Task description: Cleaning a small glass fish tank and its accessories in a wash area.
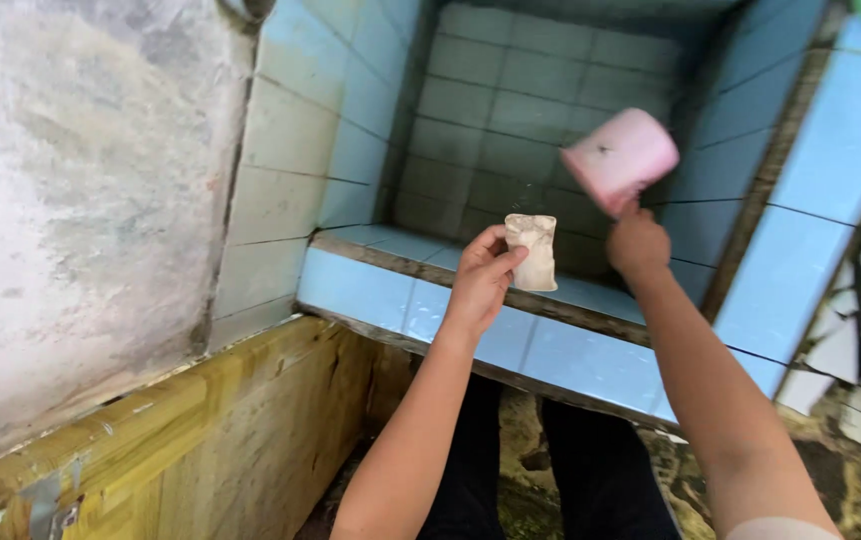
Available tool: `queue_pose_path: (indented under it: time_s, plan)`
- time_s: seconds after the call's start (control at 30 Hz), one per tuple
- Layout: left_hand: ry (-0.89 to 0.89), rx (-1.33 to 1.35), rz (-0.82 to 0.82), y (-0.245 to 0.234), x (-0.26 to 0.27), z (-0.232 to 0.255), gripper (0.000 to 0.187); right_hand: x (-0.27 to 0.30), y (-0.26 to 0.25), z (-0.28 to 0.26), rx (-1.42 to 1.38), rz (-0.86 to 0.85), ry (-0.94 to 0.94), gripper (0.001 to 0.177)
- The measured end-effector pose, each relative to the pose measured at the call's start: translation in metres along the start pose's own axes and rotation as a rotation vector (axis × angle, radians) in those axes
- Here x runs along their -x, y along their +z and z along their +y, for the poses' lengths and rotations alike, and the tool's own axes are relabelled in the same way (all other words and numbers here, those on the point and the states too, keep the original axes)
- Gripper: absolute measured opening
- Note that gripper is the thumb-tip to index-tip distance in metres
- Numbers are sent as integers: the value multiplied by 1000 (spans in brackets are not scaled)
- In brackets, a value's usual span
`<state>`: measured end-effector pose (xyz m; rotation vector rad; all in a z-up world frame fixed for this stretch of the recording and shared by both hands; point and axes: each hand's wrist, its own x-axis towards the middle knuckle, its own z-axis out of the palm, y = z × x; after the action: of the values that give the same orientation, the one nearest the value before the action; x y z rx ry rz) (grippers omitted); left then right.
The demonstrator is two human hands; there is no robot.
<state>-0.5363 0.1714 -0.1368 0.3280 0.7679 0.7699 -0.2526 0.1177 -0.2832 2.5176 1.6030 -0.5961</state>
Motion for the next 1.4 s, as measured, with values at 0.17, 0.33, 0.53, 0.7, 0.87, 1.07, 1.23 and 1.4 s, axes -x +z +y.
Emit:
queue_pose_path:
  time_s: [0.17, 0.33, 0.53, 0.7, 0.87, 1.07, 1.23, 1.4]
  plan:
    - [39, 39, -4, -5, -2, 22, 28, -27, 107, 32, 5, -68, 186, 39]
    - [56, -69, 17, 10, -19, 33, 32, -57, 169, 29, -20, -246, 270, 56]
    - [106, -173, -30, 31, -33, 16, 38, -26, 109, -9, -896, -471, 373, 41]
    - [114, -240, -121, 87, -40, -2, 39, 21, 31, 4, -1296, -366, 372, 27]
    - [55, -288, -253, 170, -22, -4, 40, 115, -159, 8, -1406, -161, 335, 29]
    - [-88, -379, -354, 253, -17, -38, 25, 199, -268, 70, -1359, 199, 442, 36]
    - [-212, -513, -425, 327, -23, -124, 20, 245, -304, 138, -1182, 528, 544, 39]
    - [-143, -918, -419, 382, -34, -249, 22, 267, -307, 213, -758, 982, 412, 37]
